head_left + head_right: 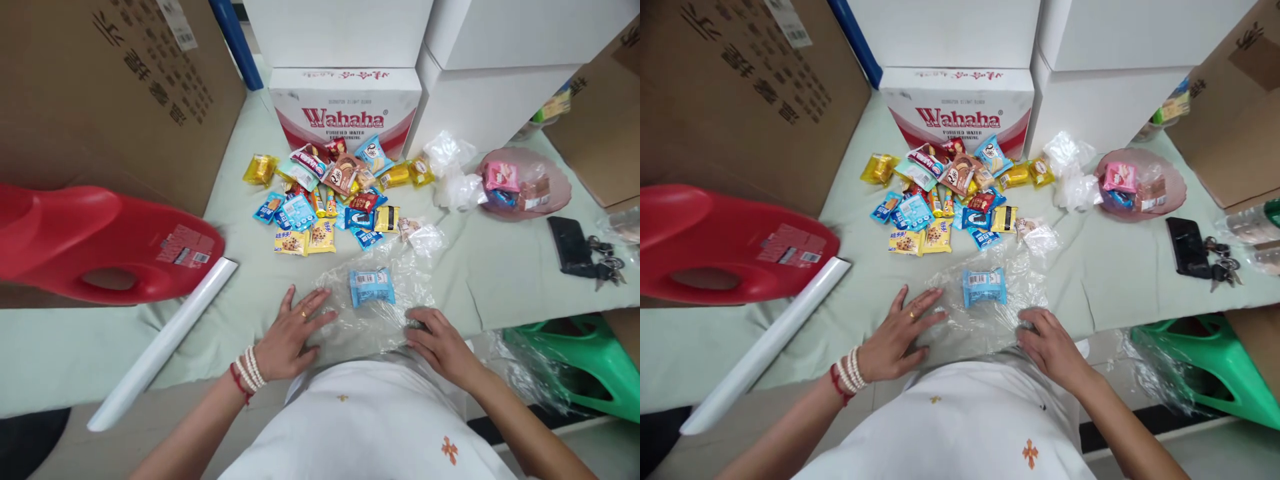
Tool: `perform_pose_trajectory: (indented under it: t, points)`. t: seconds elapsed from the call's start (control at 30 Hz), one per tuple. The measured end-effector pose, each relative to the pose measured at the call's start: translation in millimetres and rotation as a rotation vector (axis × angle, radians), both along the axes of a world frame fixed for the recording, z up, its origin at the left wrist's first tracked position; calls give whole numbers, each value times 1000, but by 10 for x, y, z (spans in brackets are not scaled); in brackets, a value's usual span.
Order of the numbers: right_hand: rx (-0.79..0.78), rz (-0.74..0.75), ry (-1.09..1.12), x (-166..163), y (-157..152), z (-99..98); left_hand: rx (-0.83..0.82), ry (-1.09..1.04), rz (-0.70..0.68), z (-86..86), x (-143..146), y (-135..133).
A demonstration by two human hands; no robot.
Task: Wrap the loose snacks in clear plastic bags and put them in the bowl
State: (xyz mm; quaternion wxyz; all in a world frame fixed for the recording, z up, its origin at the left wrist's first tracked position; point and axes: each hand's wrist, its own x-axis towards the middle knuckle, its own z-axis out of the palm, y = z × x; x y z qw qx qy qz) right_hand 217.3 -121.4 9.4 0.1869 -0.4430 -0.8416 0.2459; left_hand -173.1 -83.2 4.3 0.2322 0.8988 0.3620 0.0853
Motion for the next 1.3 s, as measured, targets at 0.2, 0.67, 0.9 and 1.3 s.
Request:
perform_pose_trajectory:
  t: [0.2, 0.67, 0.9, 1.3]
  points:
    - [-223, 41, 203, -27, 402, 231, 56, 75, 5, -25, 99, 171]
    - [-702, -388, 248, -136, 1215, 356, 128, -92, 0, -36, 243, 358]
    - [-792, -454, 249, -100, 1199, 281, -91, -469, 430, -117, 382, 404]
    - [-92, -322, -466, -191, 1346, 600, 175, 34, 951, -135, 600, 682]
